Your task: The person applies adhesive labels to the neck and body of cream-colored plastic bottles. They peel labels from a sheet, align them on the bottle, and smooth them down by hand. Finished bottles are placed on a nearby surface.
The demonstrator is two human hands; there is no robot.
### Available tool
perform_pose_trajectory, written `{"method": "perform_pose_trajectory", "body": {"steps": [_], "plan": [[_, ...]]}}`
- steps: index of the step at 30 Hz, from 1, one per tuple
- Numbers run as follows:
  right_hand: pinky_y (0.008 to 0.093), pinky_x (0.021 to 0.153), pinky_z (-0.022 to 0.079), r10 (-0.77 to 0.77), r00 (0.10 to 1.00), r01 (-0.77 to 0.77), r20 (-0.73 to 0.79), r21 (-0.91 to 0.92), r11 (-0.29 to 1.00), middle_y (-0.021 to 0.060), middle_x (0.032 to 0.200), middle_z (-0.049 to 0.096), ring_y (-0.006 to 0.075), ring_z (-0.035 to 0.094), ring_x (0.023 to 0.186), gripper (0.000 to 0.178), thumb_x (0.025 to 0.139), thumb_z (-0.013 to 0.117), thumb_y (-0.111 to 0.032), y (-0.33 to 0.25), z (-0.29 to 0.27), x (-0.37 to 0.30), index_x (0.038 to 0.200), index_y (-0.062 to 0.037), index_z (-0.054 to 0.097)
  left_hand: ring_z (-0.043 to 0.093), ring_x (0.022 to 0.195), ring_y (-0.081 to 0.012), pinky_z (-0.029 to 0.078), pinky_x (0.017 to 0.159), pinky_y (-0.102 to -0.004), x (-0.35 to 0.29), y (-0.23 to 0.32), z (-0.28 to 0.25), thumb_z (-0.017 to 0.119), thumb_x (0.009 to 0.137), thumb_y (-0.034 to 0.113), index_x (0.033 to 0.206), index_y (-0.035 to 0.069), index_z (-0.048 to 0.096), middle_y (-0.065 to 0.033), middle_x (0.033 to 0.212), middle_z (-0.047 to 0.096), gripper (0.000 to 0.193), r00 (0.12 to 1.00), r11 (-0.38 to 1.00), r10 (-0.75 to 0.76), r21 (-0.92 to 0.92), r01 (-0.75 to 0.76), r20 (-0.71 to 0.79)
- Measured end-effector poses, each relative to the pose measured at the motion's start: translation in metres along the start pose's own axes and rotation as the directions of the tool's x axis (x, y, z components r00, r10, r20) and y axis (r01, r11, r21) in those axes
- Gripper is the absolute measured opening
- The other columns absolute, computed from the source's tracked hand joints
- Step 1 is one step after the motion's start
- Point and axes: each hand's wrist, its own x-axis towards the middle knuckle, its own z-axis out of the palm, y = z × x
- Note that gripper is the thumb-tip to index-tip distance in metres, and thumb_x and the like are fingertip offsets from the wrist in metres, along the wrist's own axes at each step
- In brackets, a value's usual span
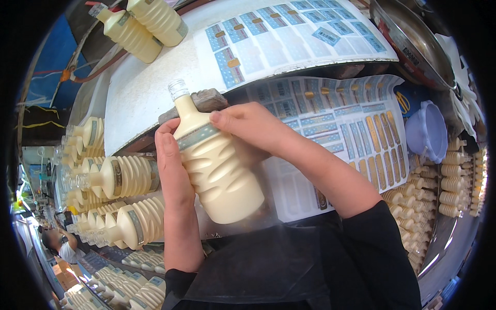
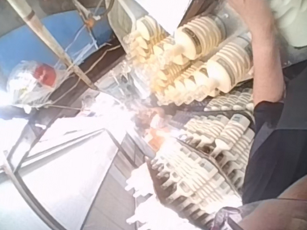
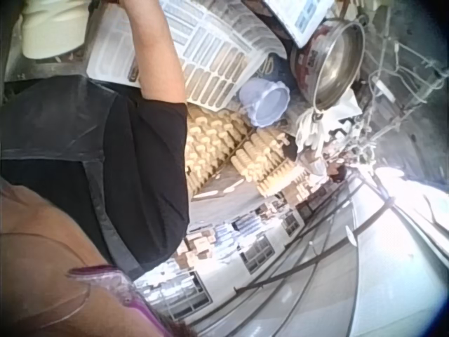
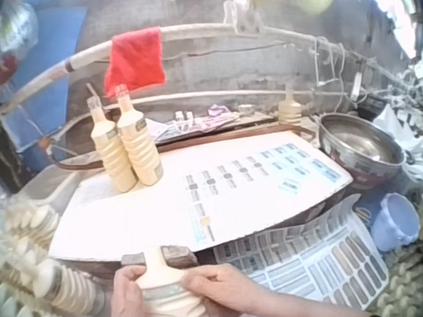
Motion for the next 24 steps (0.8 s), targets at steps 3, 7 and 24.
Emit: {"method": "perform_pose_trajectory", "body": {"steps": [3, 7, 24], "plan": [[0.029, 0.083, 0.054, 0.054, 0.998, -0.052, 0.012, -0.127, 0.99, 0.0097, 0.099, 0.076, 0.0119, 0.067, 0.091, 0.048, 0.096, 0.07, -0.041, -0.012, 0.001, -0.001, 0.117, 0.0019, 0.074, 0.056, 0.11, -0.0164, 0.046, 0.098, -0.0321, -0.002, -0.004, 0.0, 0.057, 0.103, 0.022, 0.131, 0.0, 0.051, -0.0112, 0.124, 0.059, 0.036, 1.0, 1.0, -0.003, -0.002, 0.003, 0.013], [0.0292, 0.083, 0.054, -0.032, 0.999, 0.033, 0.02, -0.062, 0.998, 0.0096, 0.099, 0.075, 0.0125, 0.067, 0.09, 0.05, 0.097, 0.069, -0.043, -0.003, 0.005, -0.002, 0.116, 0.0024, 0.074, 0.057, 0.109, -0.0158, 0.047, 0.097, -0.0305, -0.001, -0.008, 0.0, 0.053, 0.106, 0.024, 0.133, 0.001, 0.051, -0.011, 0.124, 0.059, 0.035, 0.997, 0.994, 0.076, 0.078, -0.078, 0.03], [0.0254, 0.083, 0.054, -0.446, 0.829, 0.296, -0.337, -0.413, 0.861, 0.0046, 0.103, 0.073, 0.0102, 0.067, 0.093, 0.027, 0.095, 0.067, -0.005, -0.005, 0.007, -0.027, 0.122, -0.0017, 0.068, 0.067, 0.11, -0.0208, 0.056, 0.097, -0.0362, -0.008, -0.018, -0.005, 0.048, 0.111, 0.03, 0.138, 0.001, 0.053, -0.0146, 0.126, 0.067, 0.04, 0.992, 0.951, -0.116, -0.282, 0.124, 0.042]]}}
